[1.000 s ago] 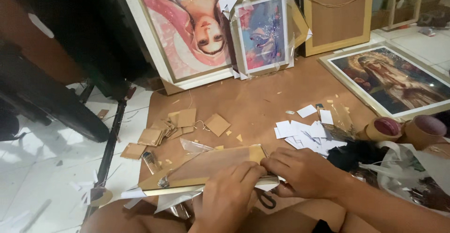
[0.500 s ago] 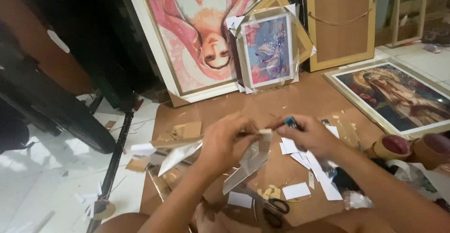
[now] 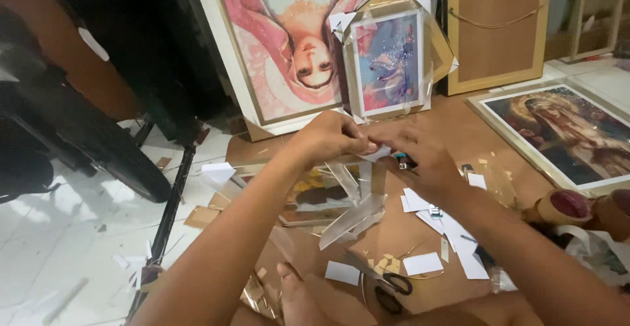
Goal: The person applies protective cardboard corners and plastic wrapping to several framed artworks using a lighter and hands.
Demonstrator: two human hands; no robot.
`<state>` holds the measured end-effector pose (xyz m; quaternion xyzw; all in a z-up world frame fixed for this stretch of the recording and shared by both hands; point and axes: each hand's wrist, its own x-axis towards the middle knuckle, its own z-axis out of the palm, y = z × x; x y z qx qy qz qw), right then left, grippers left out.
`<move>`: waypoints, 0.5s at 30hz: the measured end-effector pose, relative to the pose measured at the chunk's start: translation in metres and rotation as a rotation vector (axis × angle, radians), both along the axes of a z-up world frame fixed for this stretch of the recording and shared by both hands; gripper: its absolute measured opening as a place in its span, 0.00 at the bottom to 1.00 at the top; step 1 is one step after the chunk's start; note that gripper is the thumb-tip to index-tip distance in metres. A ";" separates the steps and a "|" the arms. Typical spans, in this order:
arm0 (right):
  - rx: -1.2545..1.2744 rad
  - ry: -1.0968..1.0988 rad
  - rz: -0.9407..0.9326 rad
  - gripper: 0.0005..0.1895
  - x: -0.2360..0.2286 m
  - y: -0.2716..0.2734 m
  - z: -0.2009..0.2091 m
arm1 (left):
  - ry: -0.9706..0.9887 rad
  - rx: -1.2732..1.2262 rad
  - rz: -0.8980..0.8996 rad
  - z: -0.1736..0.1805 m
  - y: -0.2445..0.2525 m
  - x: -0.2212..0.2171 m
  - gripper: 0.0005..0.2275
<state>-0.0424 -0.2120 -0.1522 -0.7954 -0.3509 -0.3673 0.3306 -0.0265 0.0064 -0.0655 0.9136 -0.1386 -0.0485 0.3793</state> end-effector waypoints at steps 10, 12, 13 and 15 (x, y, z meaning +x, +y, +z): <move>0.051 0.661 0.097 0.18 -0.080 -0.002 0.031 | -1.162 0.327 -0.023 -0.063 0.002 -0.125 0.06; -0.032 0.923 -0.093 0.39 -0.106 -0.008 0.025 | -1.297 0.345 -0.080 -0.077 0.003 -0.164 0.06; -0.036 0.923 -0.100 0.39 -0.112 -0.012 0.019 | -1.297 0.337 -0.079 -0.078 0.002 -0.179 0.06; -0.239 0.434 0.310 0.34 -0.123 -0.018 0.007 | -1.344 0.428 -0.091 -0.082 0.002 -0.208 0.12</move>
